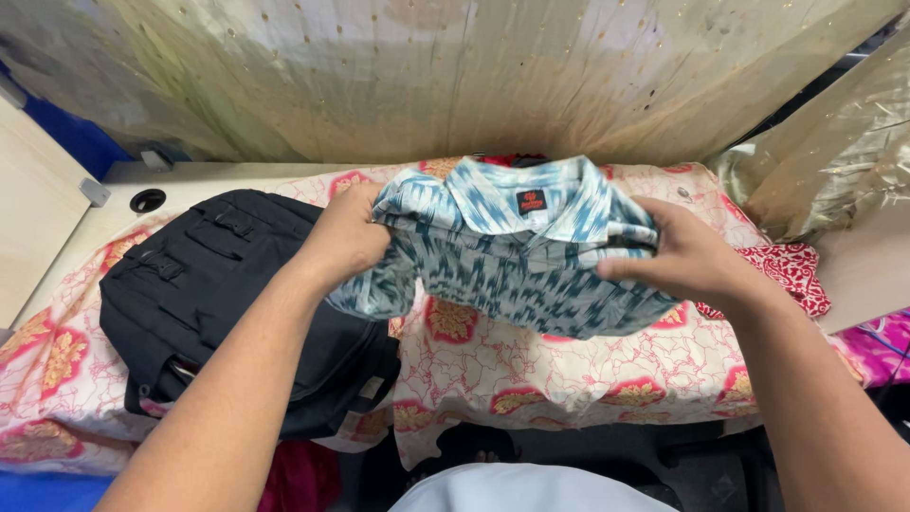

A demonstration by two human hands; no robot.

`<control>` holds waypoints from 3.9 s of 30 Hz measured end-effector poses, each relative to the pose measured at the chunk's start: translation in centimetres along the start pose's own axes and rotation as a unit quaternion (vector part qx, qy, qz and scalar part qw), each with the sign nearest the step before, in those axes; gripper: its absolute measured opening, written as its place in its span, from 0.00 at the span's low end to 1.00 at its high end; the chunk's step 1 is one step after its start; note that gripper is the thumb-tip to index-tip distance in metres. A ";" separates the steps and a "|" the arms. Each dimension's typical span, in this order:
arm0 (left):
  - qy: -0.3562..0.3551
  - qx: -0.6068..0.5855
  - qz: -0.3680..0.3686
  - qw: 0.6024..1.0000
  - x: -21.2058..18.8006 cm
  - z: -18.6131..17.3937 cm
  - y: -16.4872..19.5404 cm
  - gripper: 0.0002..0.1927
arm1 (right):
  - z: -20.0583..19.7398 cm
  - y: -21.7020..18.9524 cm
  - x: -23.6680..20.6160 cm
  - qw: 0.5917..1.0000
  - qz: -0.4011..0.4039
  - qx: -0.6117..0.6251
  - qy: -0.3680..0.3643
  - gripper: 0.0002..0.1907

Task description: The person folds a red garment in half and smooths it on the bed, then picks up a blue patterned shirt, unfolds and spreads it out, and folds it while aligning the sleeves. A black backpack and other clothing items sit on the bed beside them.

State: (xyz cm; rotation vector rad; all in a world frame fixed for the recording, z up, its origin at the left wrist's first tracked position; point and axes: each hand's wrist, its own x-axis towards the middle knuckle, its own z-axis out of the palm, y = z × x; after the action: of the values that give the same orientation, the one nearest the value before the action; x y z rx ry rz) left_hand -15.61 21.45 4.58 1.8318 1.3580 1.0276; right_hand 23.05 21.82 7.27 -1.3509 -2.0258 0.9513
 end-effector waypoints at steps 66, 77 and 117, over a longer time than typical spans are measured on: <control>-0.096 0.110 0.052 0.988 -1.4 -2.1 3.8 0.19 | -0.1 -1.0 0.3 0.998 -0.053 0.005 0.037 0.22; -0.168 0.270 0.063 0.946 -3.1 -1.5 1.9 0.13 | 2.3 -2.7 -1.2 0.998 0.016 0.009 -0.060 0.28; -0.184 -0.261 -0.173 0.932 -6.7 1.8 -4.6 0.14 | 4.0 1.8 -4.0 0.998 0.058 0.031 -0.023 0.11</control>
State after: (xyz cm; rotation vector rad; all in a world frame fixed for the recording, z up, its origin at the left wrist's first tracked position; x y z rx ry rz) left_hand -17.30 16.21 -1.64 1.2513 1.0068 0.7198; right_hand 22.61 17.52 3.20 -1.4377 -1.9525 1.0954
